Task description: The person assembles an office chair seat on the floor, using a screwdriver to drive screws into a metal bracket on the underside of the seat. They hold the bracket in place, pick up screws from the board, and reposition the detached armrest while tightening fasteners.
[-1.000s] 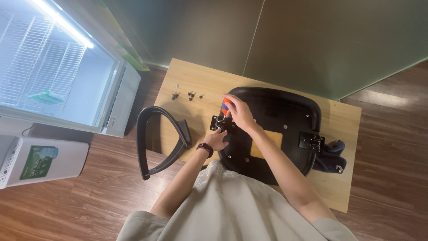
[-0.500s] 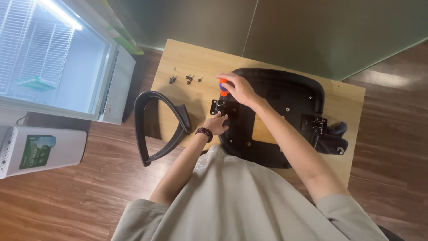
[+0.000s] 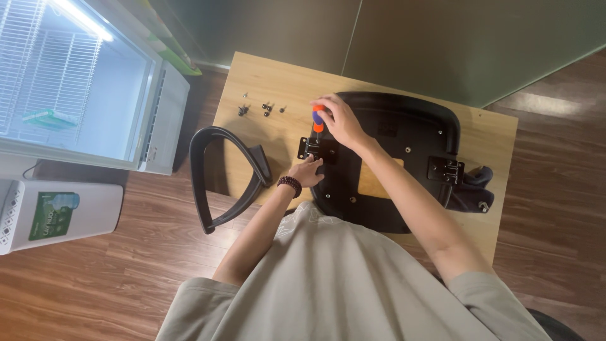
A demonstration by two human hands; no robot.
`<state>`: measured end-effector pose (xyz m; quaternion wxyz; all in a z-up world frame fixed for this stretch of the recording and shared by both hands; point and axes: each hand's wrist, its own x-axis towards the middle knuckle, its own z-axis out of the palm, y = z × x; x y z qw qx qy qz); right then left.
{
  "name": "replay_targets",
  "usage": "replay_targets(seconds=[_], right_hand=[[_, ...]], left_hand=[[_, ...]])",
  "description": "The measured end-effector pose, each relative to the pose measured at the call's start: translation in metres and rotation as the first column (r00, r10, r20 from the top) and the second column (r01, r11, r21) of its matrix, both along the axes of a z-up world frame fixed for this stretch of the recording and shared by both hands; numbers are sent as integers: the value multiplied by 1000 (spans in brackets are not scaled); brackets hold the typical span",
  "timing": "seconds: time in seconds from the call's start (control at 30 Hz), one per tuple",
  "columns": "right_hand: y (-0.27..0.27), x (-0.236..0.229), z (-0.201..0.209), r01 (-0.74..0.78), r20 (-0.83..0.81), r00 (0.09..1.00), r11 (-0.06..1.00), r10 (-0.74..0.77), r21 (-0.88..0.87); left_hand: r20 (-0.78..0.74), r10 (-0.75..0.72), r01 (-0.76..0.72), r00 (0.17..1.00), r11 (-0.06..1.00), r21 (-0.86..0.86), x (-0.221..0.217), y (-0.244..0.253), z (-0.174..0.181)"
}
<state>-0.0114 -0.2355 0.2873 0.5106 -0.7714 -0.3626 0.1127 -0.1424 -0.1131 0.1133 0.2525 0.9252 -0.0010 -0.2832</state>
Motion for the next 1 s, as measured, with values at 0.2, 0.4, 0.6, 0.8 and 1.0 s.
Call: replay_targets(seconds=[0.2,0.4,0.6,0.8,1.0], right_hand=[[5,-13,19,34,25,999,995,-31,-93],[2,1,1,-13,-294,954,984,67,180],[-10,9,-5,17,-206,979,999,-7,47],[-5,-13,12,-85,-58,995,996,84,-23],[-2,-28,8,96,330,943,986,-46,-138]], left_hand=[[17,0,-1,1000,1000,15,0,0,-4],[-12,3,-2,1000,1000,19,0,-1,-3],[26,-11,10,1000,1000,23,1,-1,-24],[10,1,-1,1000,1000,5,1,0,-10],[12,4,-4,1000,1000,-6,0,1,-18]])
